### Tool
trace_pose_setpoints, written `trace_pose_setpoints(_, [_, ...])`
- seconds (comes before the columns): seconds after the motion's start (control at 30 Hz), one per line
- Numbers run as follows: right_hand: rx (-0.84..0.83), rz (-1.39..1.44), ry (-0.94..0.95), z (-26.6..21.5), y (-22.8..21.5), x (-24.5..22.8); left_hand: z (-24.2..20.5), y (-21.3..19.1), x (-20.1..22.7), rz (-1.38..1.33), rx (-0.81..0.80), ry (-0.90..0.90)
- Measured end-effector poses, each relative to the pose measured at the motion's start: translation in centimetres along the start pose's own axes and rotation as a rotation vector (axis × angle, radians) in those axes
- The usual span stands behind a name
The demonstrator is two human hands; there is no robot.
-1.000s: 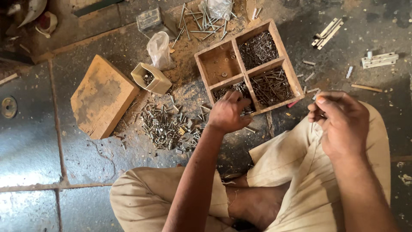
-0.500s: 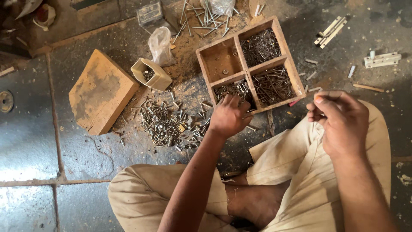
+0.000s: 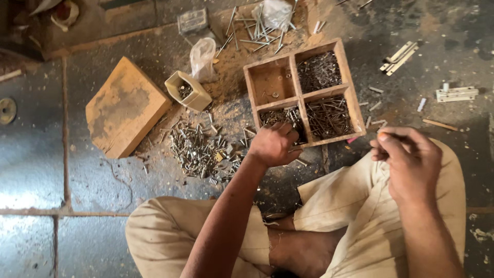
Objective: The person sits on the floor and sorts a mixed pile of metal fasteners, including screws and nails, into a compartmentalized wooden box. They pick up handfuls of fasteners, separate them by type, and place them into specific sections of the box.
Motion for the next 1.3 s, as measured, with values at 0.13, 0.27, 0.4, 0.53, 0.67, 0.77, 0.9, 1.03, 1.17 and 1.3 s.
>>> trace_pose_setpoints(0.13, [0.001,0.021,-0.012,0.1,0.0,-0.1,-0.6,-0.2,0.2,0.019,0.180,0.028])
trace_pose_setpoints(0.27, [-0.012,-0.092,-0.047,0.2,0.9,-0.3,-0.6,0.4,-0.2,-0.024,0.198,0.023])
trace_pose_setpoints(0.4, [-0.011,-0.125,-0.041,-0.2,0.7,-0.3,-1.2,0.1,0.1,-0.024,0.348,0.116])
trace_pose_setpoints(0.53, [0.004,-0.131,-0.044,-0.1,0.5,-0.4,-0.6,0.7,-0.3,-0.082,0.217,0.083])
trace_pose_setpoints(0.67, [-0.007,-0.153,-0.049,-0.1,0.9,-0.5,-0.6,0.1,-0.3,-0.031,0.212,0.053])
trace_pose_setpoints(0.77, [-0.006,-0.188,-0.051,-0.1,1.0,-0.9,0.4,1.0,-0.3,0.016,0.052,-0.008])
trace_pose_setpoints(0.9, [0.003,-0.164,-0.051,0.0,0.9,-0.8,0.0,1.1,-0.5,-0.011,-0.002,-0.020])
trace_pose_setpoints(1.03, [-0.001,-0.133,-0.055,0.0,0.9,-0.5,-0.3,0.7,-0.7,-0.054,-0.121,-0.080])
trace_pose_setpoints(1.17, [-0.004,-0.202,-0.042,0.0,1.0,-0.4,0.1,-0.4,-0.2,-0.053,-0.186,-0.088])
trace_pose_setpoints(1.3, [0.006,-0.174,-0.036,-0.1,0.9,0.0,0.4,-1.2,-0.3,-0.108,-0.147,-0.068])
Point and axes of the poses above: each hand's wrist, its own z-axis towards the middle knuckle, its own y-axis out of the palm, x = y × z, the point moved 8 cm from there along z, towards the middle knuckle, and after that the axes turned 4 degrees about -z, right-handed, at the moved point
